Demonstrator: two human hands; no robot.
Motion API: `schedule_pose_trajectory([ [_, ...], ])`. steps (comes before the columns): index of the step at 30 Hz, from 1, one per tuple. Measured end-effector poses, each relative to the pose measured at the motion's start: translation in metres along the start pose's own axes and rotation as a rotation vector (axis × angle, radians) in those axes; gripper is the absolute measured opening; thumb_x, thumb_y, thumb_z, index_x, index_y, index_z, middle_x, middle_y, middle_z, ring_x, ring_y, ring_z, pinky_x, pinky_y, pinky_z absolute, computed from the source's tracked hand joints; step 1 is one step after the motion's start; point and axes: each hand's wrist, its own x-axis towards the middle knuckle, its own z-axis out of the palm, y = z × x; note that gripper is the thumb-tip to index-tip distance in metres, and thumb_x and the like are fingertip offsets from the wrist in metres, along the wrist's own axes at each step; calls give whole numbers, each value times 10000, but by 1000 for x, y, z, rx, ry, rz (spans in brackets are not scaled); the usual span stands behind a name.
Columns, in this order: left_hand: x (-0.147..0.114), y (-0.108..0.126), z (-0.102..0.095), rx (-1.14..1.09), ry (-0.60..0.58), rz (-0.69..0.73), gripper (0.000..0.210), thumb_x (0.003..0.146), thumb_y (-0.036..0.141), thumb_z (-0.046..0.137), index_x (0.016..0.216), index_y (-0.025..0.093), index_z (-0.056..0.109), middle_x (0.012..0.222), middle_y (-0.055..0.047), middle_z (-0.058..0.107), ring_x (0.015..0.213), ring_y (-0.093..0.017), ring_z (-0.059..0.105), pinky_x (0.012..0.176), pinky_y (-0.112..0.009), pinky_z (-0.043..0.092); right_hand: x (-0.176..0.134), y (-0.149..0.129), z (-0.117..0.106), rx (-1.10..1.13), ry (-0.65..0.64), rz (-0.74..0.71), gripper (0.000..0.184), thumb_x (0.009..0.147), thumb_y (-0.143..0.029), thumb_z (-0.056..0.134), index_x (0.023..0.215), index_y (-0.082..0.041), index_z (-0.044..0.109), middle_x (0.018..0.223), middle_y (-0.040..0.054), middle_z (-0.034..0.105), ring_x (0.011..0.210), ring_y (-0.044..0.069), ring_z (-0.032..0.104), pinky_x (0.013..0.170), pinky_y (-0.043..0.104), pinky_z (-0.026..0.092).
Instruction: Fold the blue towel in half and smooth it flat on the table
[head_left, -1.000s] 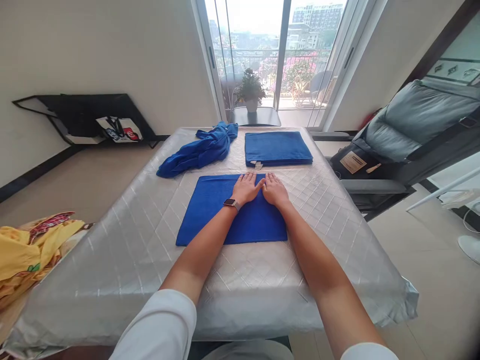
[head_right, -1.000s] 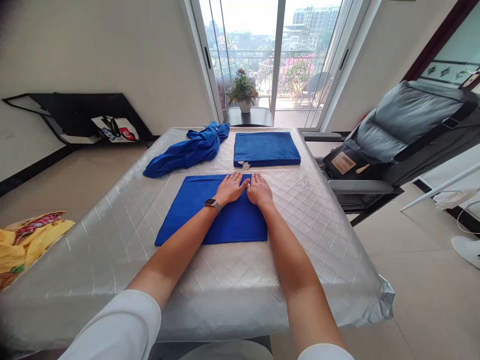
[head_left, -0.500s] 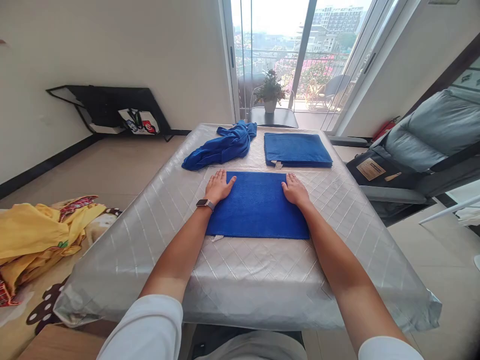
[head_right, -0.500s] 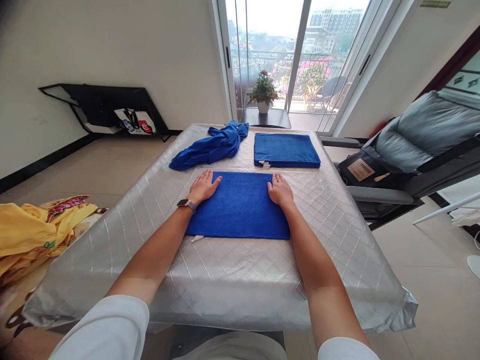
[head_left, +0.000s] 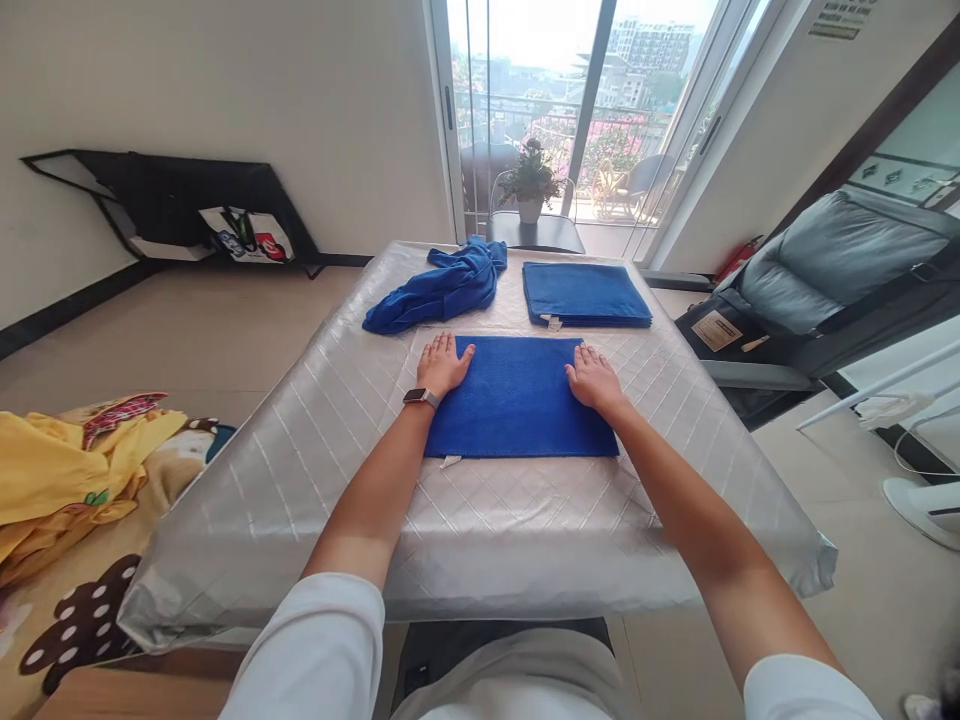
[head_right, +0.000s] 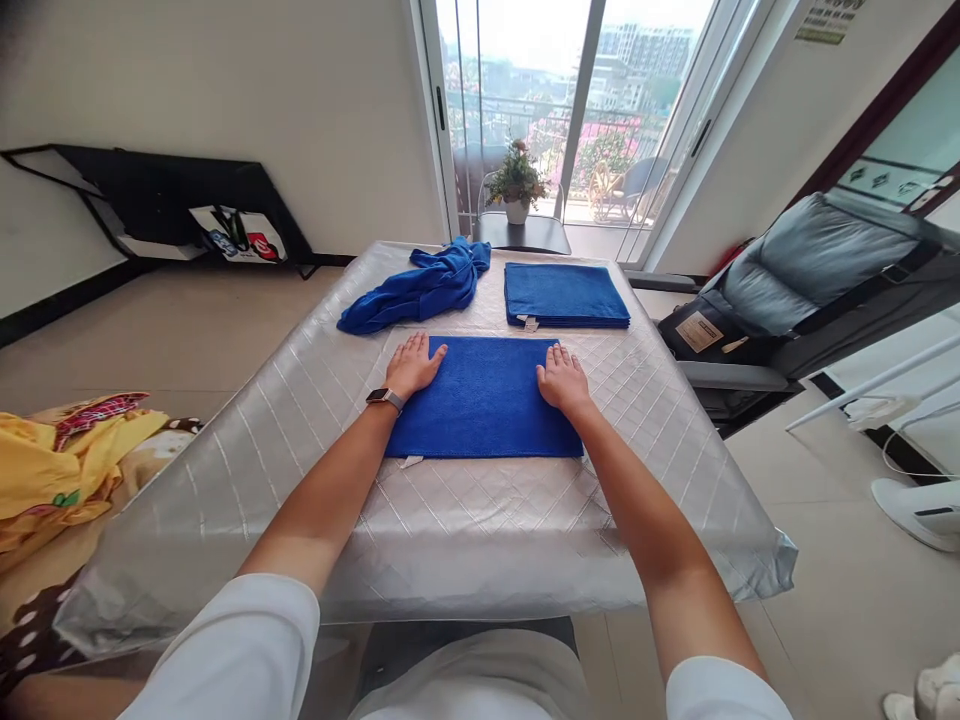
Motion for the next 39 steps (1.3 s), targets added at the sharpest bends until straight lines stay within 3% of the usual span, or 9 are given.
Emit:
schedule_pose_trajectory([
  [7,-3,3,-3,45,11,3,817,1050,571,221,1610,-18,301,1700,-211,284,1589,-298,260,1305,-445,177,-22,1,13,82,-22,15,710,1094,-434,206,1656,-1,226,1738,170,189,1614,255,165,1302,399,149],
  [13,-17,13,-13,121,226,105,692,1053,467,268,1572,33,412,1680,-196,349,1576,-319,284,1287,-489,227,-21,1,12,112,-11,4,710,1093,-437,209,1652,-1,246,1737,170,195,1613,257,167,1301,400,144],
  [16,-28,27,-20,141,262,208,610,1055,426,295,1514,88,512,1637,-175,435,1553,-319,332,1276,-500,256,-22,-1,12,133,1,9,707,1089,-430,224,1649,0,255,1732,176,208,1610,263,182,1300,409,150],
  [20,-52,72,-22,158,136,453,502,1067,414,335,1391,170,631,1447,-141,637,1379,-286,556,1181,-443,417,-22,-2,14,166,26,10,706,1084,-428,231,1645,-2,271,1730,175,218,1607,269,193,1300,416,149],
  [24,-69,139,-3,147,78,748,496,1085,441,336,1339,154,651,1364,-156,680,1311,-270,606,1158,-417,439,-23,-1,16,178,43,-1,701,1074,-402,241,1640,10,278,1726,182,232,1604,278,204,1299,423,153],
  [27,-60,178,21,109,72,806,496,1093,392,305,1373,138,626,1427,-172,644,1385,-267,555,1215,-448,374,-25,0,15,166,38,-13,666,1050,-306,253,1647,-13,278,1733,163,219,1608,264,195,1298,409,156],
  [29,-48,188,36,88,29,773,489,1092,343,288,1426,154,593,1491,-166,602,1454,-262,495,1235,-485,344,-26,1,14,164,34,-17,660,1035,-260,250,1647,-16,283,1734,158,219,1609,260,192,1300,406,150],
  [34,-31,164,51,56,-61,589,610,1097,491,252,1579,171,444,1659,-153,405,1572,-276,311,1279,-507,260,-24,-1,14,188,39,-2,662,1062,-339,240,1645,-31,297,1724,164,247,1604,257,210,1298,418,162],
  [39,-38,96,29,98,-100,371,785,1071,615,163,1633,91,325,1709,-163,279,1603,-272,216,1312,-465,172,-21,-1,17,196,34,9,689,1089,-412,235,1650,-14,268,1732,170,211,1608,264,189,1299,410,145],
])
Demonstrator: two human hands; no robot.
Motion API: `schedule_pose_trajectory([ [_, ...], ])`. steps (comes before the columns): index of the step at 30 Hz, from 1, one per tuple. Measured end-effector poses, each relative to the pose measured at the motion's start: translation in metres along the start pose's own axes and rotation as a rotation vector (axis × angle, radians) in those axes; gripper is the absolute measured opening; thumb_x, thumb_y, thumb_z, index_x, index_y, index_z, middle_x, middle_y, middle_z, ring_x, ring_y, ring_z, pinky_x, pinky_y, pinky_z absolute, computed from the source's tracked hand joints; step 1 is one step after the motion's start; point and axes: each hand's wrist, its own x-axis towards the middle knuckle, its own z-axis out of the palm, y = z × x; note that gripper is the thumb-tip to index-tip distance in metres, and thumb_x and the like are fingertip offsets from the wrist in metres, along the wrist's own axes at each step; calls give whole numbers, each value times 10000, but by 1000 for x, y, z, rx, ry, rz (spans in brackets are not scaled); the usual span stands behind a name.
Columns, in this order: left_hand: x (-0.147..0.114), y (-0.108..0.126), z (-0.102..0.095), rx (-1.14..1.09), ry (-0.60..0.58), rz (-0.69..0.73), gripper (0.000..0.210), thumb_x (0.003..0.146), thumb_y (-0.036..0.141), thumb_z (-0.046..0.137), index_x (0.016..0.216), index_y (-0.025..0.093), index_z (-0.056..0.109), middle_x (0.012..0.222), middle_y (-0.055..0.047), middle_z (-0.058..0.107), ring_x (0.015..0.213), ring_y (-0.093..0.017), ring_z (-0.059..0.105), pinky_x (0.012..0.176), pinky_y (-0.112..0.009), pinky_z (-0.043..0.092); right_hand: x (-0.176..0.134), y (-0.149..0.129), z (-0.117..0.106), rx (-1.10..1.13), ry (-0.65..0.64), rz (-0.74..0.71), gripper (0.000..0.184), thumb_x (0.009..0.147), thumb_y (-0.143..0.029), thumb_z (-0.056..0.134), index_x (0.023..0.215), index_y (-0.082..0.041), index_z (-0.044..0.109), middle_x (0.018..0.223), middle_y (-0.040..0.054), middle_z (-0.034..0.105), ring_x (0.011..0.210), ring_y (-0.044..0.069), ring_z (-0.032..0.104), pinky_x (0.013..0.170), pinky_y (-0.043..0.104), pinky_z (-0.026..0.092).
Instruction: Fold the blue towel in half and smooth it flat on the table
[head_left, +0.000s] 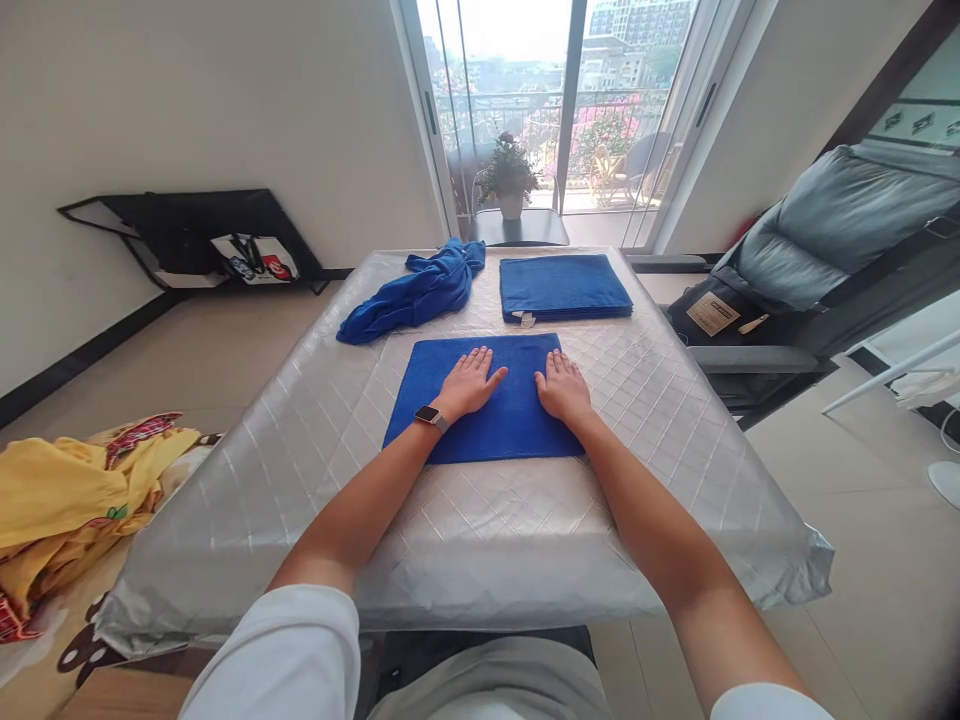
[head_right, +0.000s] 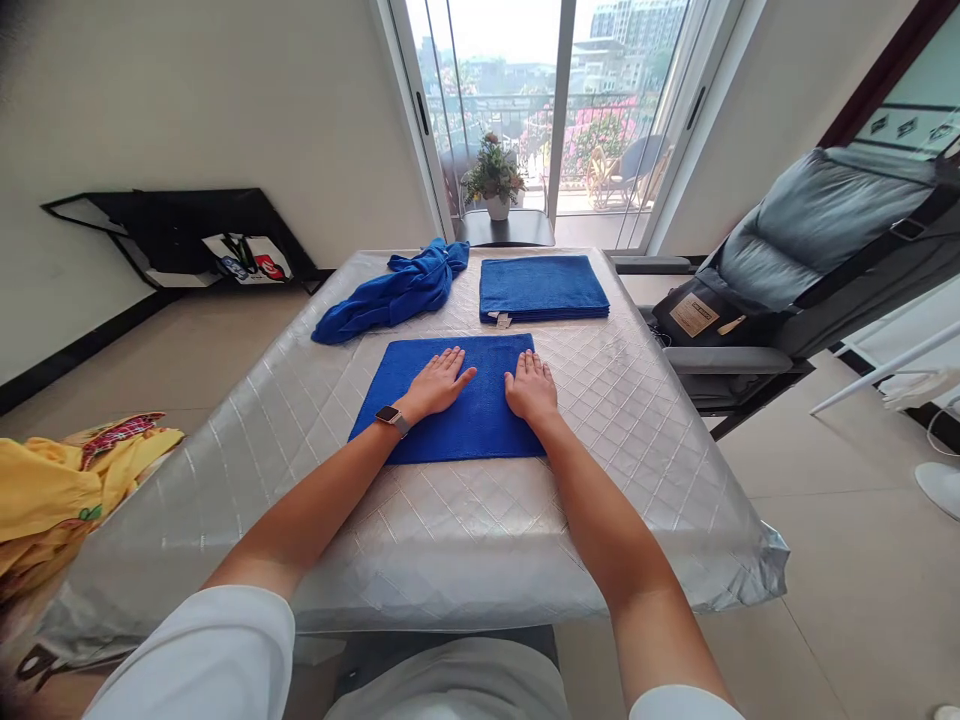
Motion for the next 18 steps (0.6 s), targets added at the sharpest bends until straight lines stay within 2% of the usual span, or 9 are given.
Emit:
schedule_pose_trajectory([
  [4,-38,-54,-16,39,-16,-171,811,1062,625,163,1646,72,272,1720,-164,243,1608,-273,195,1315,-457,153,0,1,0,-13,-9,2,681,1093,-407,232,1650,-17,268,1732,168,218,1608,257,189,1298,403,141],
  [7,-60,-79,-21,45,-4,-246,809,1065,606,160,1642,48,263,1719,-179,235,1607,-280,197,1312,-455,173,0,1,0,-30,-3,1,685,1091,-404,232,1648,-7,267,1732,169,220,1608,256,191,1299,399,141],
  [10,-68,-86,-20,36,17,-265,810,1064,606,144,1639,51,273,1717,-187,237,1604,-290,207,1306,-463,194,0,2,-1,-56,-6,4,689,1091,-405,228,1649,-3,260,1732,165,219,1608,257,192,1300,396,145],
  [18,-65,-83,-18,12,36,-278,868,1044,658,128,1639,44,274,1717,-191,245,1598,-325,221,1300,-467,200,1,0,-3,-109,-14,18,688,1088,-404,208,1651,-11,260,1733,156,219,1609,240,188,1298,389,164],
])
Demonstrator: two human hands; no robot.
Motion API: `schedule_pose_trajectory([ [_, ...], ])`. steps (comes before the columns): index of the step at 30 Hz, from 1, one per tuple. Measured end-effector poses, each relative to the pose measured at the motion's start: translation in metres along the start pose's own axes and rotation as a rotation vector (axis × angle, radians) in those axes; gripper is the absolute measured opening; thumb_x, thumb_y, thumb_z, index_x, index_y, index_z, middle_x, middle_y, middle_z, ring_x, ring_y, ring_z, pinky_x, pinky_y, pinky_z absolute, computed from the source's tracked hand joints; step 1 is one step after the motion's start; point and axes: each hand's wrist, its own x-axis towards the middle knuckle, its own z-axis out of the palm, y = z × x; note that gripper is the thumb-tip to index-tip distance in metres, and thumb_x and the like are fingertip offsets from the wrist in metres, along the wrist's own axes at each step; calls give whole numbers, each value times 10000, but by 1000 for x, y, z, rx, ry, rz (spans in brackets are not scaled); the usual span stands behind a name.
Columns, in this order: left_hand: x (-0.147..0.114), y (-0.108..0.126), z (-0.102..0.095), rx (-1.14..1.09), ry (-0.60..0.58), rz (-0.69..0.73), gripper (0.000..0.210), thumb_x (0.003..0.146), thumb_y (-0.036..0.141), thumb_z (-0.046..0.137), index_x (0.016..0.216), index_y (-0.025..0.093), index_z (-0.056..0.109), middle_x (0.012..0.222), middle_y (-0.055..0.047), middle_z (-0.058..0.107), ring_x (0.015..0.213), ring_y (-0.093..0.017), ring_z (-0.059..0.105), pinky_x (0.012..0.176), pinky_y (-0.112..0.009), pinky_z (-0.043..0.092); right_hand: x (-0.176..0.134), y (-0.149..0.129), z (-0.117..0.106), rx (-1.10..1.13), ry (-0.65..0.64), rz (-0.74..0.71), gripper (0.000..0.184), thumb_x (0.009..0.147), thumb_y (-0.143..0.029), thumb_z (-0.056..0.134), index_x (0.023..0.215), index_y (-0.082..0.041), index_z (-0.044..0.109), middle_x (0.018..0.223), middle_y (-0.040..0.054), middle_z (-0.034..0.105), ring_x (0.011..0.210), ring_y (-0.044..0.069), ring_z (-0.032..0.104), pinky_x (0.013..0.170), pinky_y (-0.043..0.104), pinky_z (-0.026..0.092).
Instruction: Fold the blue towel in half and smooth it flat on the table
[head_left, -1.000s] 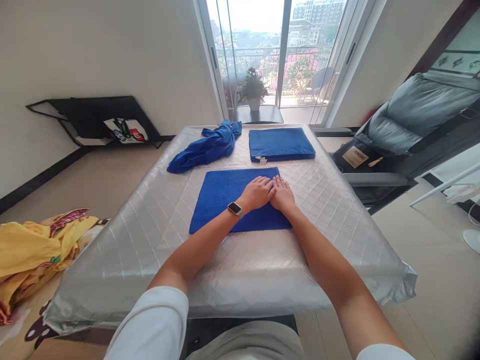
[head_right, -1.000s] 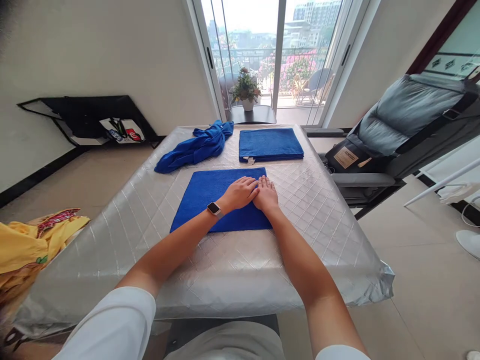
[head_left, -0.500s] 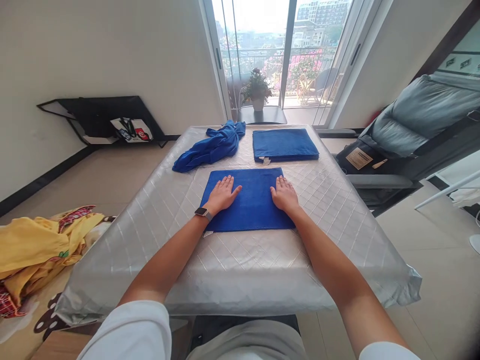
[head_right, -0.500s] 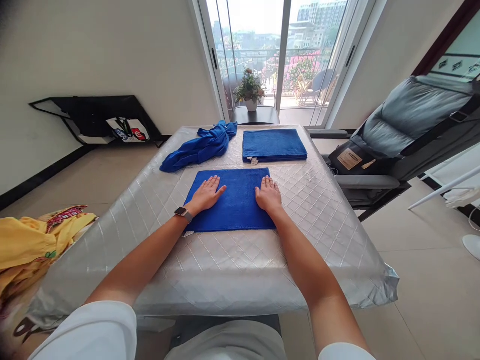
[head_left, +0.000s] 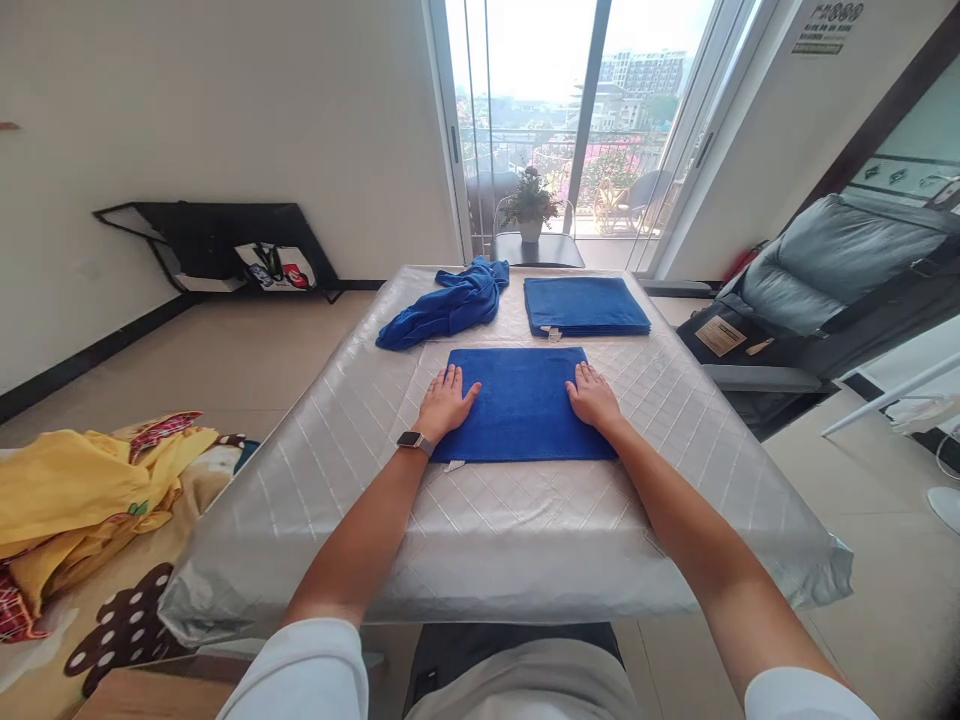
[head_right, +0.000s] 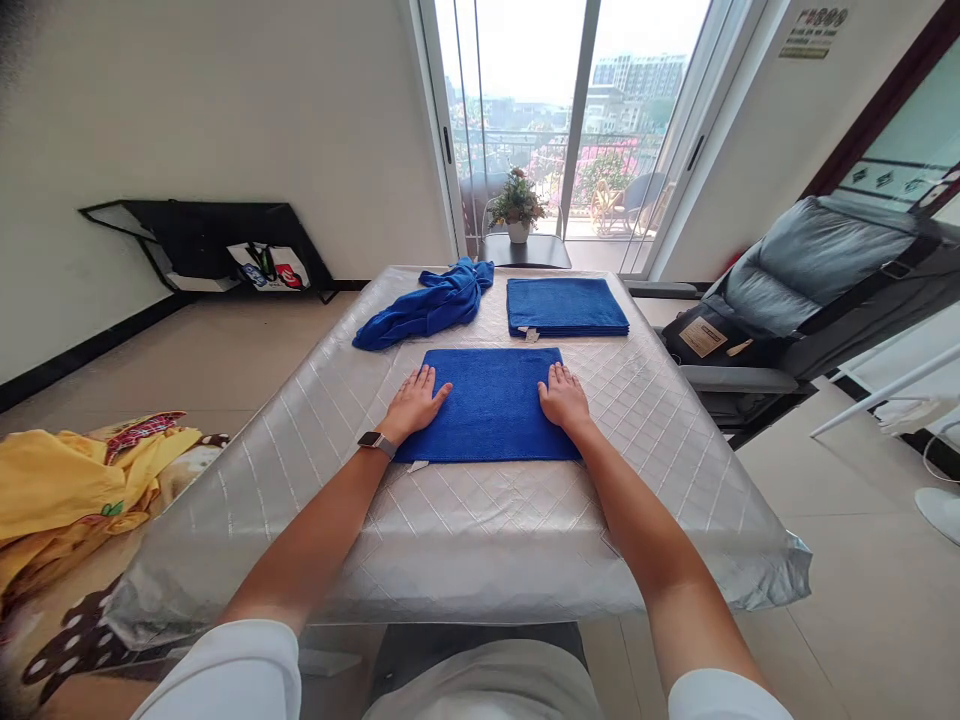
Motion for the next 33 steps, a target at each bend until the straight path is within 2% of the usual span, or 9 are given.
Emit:
schedule_pose_trajectory([
  [6,1,0,-1,1,-19,8,890,1046,658,126,1635,5,259,1721,-196,229,1600,-334,211,1304,-455,179,8,1,-9,-67,-54,4,679,1076,-377,224,1656,-24,255,1739,154,196,1610,256,179,1302,439,137],
  [9,0,0,-1,7,-20,8,885,1048,655,133,1635,5,260,1721,-193,229,1598,-335,215,1303,-455,179,24,0,-17,-78,-73,36,657,1059,-305,231,1652,-23,266,1737,157,207,1610,253,182,1297,439,156],
  [12,-1,0,-1,25,-11,7,879,1051,652,140,1632,6,271,1715,-198,243,1594,-332,233,1301,-455,194,43,1,-20,-38,-56,19,663,1067,-324,219,1651,-13,261,1738,151,206,1612,240,175,1299,409,153],
  [17,-3,-2,2,65,19,37,869,1055,645,138,1624,7,294,1701,-209,274,1584,-335,264,1292,-462,231,62,10,-6,46,-32,-36,679,1084,-382,213,1662,-26,234,1743,134,198,1615,209,159,1300,357,148],
  [22,-2,-7,6,107,35,62,851,1062,625,149,1615,-2,308,1688,-221,298,1576,-332,287,1284,-476,261,60,13,4,87,15,-28,676,1082,-376,225,1654,-16,257,1732,143,237,1610,205,185,1300,353,149],
  [27,-6,-11,0,182,82,68,848,1069,599,156,1584,-48,347,1656,-256,350,1552,-344,342,1283,-486,259,58,10,4,123,33,-17,669,1071,-357,244,1648,-20,281,1728,141,247,1606,215,200,1299,362,151],
  [30,-11,6,-5,193,124,124,835,1073,591,153,1566,-41,387,1643,-261,377,1556,-341,334,1280,-489,267,57,8,3,157,35,-13,666,1068,-347,241,1647,-20,283,1730,142,238,1607,223,197,1298,368,153],
  [33,-8,52,-5,116,65,320,801,1078,598,151,1587,27,388,1659,-193,385,1573,-273,308,1292,-431,257,55,7,2,174,31,-14,665,1069,-342,236,1647,-17,282,1731,143,234,1606,229,199,1300,372,151],
])
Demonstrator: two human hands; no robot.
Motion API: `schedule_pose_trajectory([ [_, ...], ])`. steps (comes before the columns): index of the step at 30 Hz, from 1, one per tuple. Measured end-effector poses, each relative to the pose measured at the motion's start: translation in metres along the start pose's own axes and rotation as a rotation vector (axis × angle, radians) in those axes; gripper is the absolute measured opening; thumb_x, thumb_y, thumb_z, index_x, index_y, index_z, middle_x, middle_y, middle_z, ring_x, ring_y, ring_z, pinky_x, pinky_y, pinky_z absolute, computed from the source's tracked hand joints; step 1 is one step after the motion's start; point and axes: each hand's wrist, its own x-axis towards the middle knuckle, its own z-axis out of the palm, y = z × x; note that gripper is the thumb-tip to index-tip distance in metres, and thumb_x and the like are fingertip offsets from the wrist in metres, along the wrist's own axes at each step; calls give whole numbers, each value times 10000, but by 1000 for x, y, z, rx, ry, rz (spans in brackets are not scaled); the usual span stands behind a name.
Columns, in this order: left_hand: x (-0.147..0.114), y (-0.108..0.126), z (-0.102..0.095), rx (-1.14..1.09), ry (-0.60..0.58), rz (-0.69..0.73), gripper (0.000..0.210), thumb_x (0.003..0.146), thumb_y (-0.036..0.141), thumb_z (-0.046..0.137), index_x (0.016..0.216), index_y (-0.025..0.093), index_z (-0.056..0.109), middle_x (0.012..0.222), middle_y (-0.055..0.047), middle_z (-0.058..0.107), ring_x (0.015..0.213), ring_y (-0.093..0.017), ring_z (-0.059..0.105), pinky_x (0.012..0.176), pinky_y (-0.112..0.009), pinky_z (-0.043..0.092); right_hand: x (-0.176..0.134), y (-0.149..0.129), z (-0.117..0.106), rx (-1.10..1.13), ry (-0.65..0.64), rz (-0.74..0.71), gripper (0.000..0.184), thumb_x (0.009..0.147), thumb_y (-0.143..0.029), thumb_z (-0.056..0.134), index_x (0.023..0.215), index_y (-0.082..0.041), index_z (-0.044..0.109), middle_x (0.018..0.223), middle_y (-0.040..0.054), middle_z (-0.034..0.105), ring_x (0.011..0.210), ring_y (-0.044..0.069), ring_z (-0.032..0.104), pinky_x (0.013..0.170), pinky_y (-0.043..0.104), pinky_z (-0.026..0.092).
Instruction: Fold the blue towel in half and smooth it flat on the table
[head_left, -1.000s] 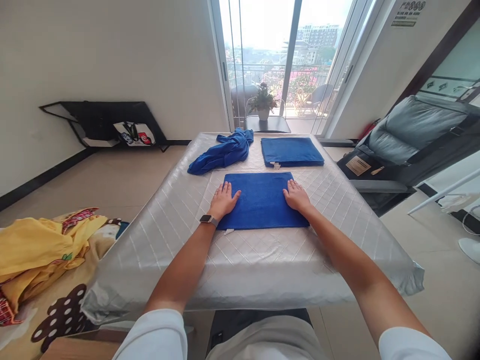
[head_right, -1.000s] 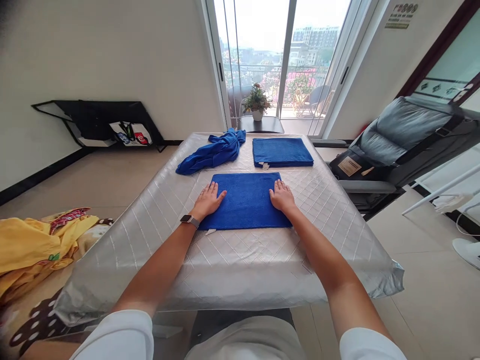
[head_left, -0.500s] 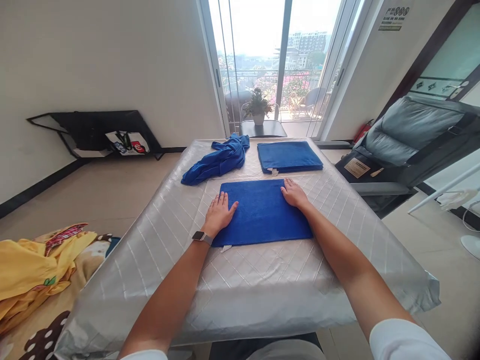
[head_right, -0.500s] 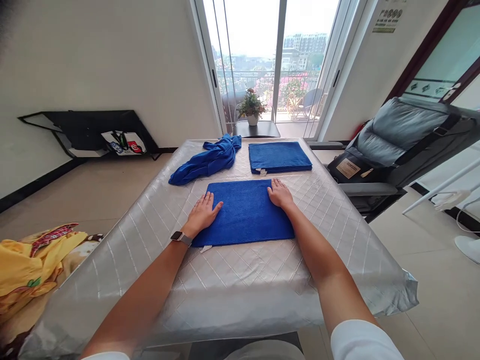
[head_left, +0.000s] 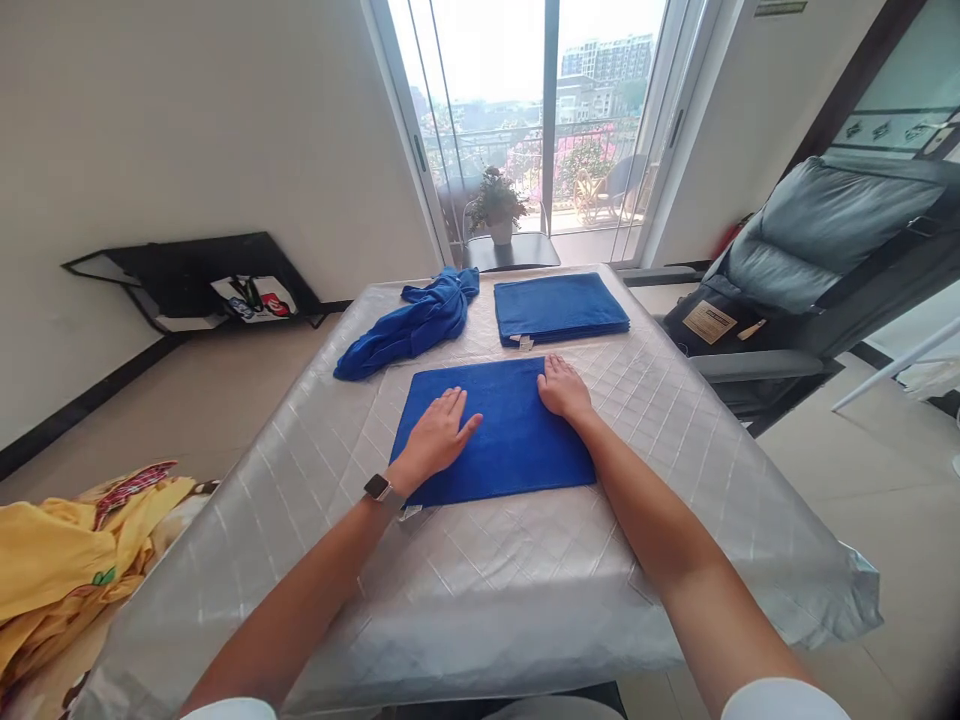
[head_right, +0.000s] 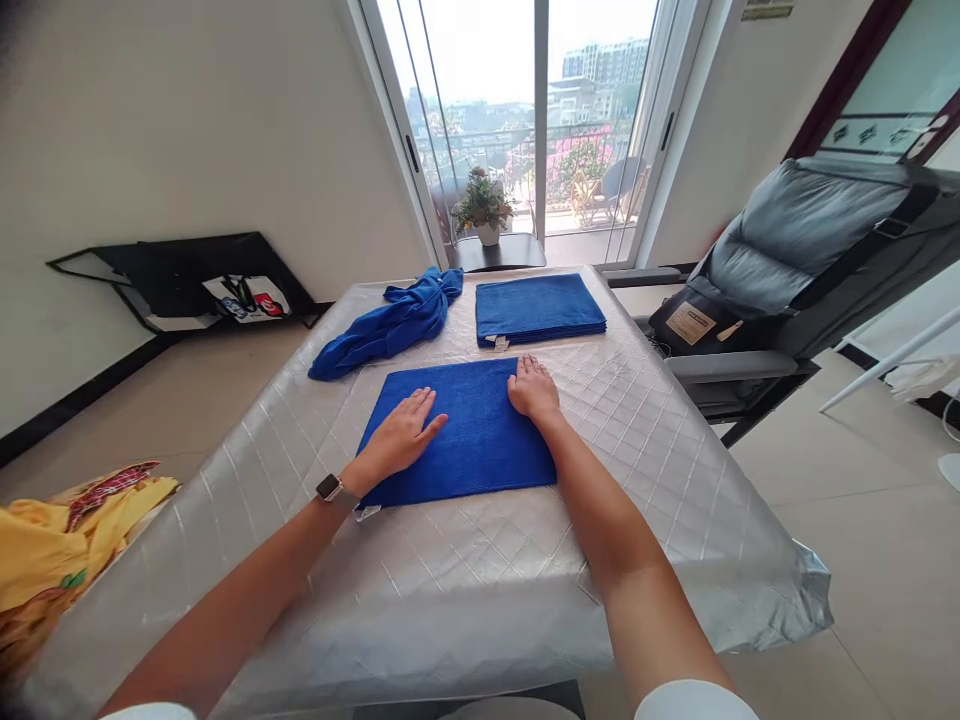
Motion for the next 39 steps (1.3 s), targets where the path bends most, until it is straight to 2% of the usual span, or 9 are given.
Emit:
schedule_pose_trajectory([
  [3,39,57,0,-100,-20,165,757,1083,598,168,1611,95,370,1690,-139,342,1594,-231,250,1306,-413,218,-2,0,-1,-15,21,-14,664,1068,-332,243,1641,0,285,1724,158,256,1601,239,219,1299,379,165],
  [6,89,106,5,-159,-32,200,711,1096,547,167,1624,106,347,1709,-131,295,1607,-224,199,1316,-408,168,-4,4,1,-57,30,-58,660,1059,-317,288,1644,-12,287,1727,157,252,1602,241,217,1298,370,172],
  [8,116,125,11,-194,-62,160,693,1102,517,140,1630,111,334,1707,-132,301,1604,-226,211,1311,-413,182,-4,7,3,-79,21,-88,665,1046,-309,334,1653,-42,285,1739,138,219,1608,239,198,1300,363,165],
  [10,132,129,19,-221,-96,101,691,1101,512,110,1635,131,329,1698,-130,324,1596,-229,240,1301,-429,211,-3,8,5,-80,23,-89,668,1041,-296,342,1657,-47,277,1743,130,206,1610,237,190,1300,360,163],
  [13,131,107,26,-210,-106,28,714,1089,553,98,1637,162,335,1694,-122,336,1594,-244,249,1303,-470,197,-1,6,5,-43,38,-46,649,1062,-297,269,1651,-25,278,1730,144,244,1602,238,216,1295,370,172],
  [20,84,-12,22,-102,-74,-262,815,1056,637,133,1634,93,319,1705,-172,288,1600,-285,231,1305,-495,172,1,1,1,-14,-2,-11,667,1079,-372,233,1654,-37,272,1736,143,218,1607,230,196,1298,374,148],
  [24,61,-56,20,-84,-42,-371,842,1046,654,119,1627,79,322,1706,-183,283,1595,-296,242,1295,-485,200,2,3,2,-32,-2,-5,671,1076,-371,230,1651,-29,278,1735,144,224,1605,233,202,1297,372,151],
  [35,58,-57,21,-138,-24,-398,866,1042,644,169,1621,14,302,1711,-202,259,1604,-294,210,1303,-440,168,5,1,-1,-122,-25,6,675,1077,-367,229,1649,-12,271,1731,148,244,1603,238,211,1297,371,167],
  [39,56,-57,19,-151,-20,-399,861,1041,634,172,1624,12,294,1716,-196,250,1607,-291,200,1306,-425,142,-6,-4,-9,-164,41,16,639,1068,-304,236,1627,-6,328,1705,158,317,1589,238,256,1294,392,177],
])
